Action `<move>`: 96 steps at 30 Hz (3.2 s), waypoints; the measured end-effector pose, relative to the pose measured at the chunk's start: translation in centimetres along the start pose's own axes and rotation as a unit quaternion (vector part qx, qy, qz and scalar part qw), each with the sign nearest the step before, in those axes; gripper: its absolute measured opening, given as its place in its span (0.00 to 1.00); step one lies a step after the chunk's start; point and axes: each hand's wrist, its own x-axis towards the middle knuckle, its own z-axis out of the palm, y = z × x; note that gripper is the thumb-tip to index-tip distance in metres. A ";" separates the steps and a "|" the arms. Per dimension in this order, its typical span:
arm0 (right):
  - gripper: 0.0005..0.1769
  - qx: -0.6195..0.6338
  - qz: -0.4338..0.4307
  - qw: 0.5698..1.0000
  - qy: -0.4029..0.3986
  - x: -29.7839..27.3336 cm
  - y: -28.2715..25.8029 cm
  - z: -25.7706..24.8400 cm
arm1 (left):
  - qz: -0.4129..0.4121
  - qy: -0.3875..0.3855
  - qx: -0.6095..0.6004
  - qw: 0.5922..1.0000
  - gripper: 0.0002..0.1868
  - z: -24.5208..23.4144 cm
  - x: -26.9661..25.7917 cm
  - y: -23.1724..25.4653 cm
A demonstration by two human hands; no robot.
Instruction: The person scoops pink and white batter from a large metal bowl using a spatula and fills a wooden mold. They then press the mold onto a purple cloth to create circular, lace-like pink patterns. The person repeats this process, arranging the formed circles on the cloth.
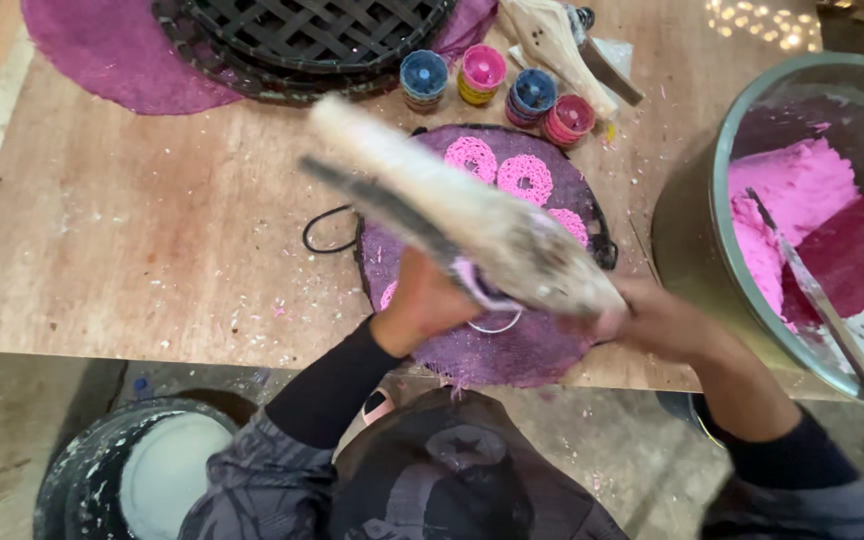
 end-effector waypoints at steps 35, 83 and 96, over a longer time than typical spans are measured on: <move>0.34 -0.100 0.391 0.914 0.026 2.8 0.7 2.2 | -0.224 0.214 -0.798 0.517 0.23 4.4 -0.6 -10.7; 0.27 -0.230 0.041 0.947 0.221 -1.0 10.5 0.8 | -0.237 -0.290 0.120 0.920 0.20 11.8 -1.9 -10.2; 0.30 -0.168 -0.023 0.957 0.234 -1.4 7.5 0.0 | -0.040 -0.110 0.344 0.932 0.25 6.2 -0.8 -2.8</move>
